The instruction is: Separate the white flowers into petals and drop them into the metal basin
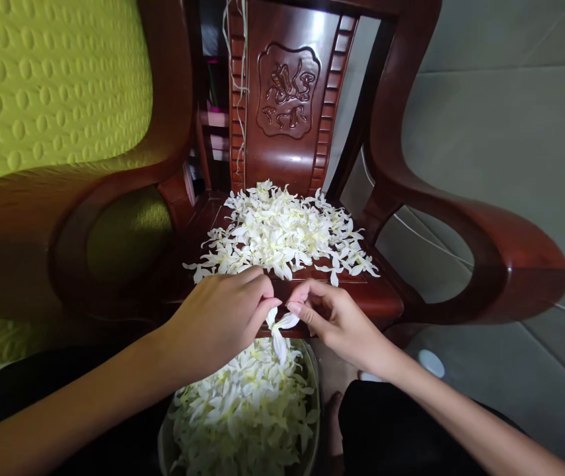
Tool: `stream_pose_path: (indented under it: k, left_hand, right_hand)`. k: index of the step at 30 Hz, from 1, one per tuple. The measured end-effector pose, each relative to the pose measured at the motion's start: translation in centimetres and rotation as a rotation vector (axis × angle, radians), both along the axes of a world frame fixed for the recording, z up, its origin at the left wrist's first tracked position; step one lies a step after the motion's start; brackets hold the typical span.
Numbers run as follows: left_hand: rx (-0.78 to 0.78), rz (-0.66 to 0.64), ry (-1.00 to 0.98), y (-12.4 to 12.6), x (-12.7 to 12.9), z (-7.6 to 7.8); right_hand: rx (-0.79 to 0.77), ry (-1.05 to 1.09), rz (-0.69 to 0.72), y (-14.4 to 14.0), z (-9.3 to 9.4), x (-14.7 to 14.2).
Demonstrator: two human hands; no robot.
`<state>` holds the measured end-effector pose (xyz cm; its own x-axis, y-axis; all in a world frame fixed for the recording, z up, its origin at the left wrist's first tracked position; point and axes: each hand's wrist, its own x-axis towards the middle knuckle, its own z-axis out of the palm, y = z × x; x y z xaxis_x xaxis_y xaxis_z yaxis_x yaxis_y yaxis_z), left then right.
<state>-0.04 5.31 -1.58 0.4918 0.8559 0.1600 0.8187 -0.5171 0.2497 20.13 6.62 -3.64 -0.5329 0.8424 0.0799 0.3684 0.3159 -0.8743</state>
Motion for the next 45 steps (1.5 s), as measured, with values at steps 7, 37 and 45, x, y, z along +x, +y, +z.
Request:
stream_pose_path:
  k: [7, 37, 45]
  left_hand:
    - [0.050, 0.081, -0.072, 0.1, 0.1, 0.2]
    - [-0.193, 0.133, -0.618, 0.4, -0.2, 1.1]
    - [-0.584, 0.056, -0.678, 0.3, 0.2, 0.3]
  right_hand:
    - [0.002, -0.134, 0.040, 0.2, 0.4, -0.1]
    - [-0.179, 0.170, 0.092, 0.3, 0.7, -1.5]
    - [-0.205, 0.373, 0.120, 0.6, 0.7, -1.8]
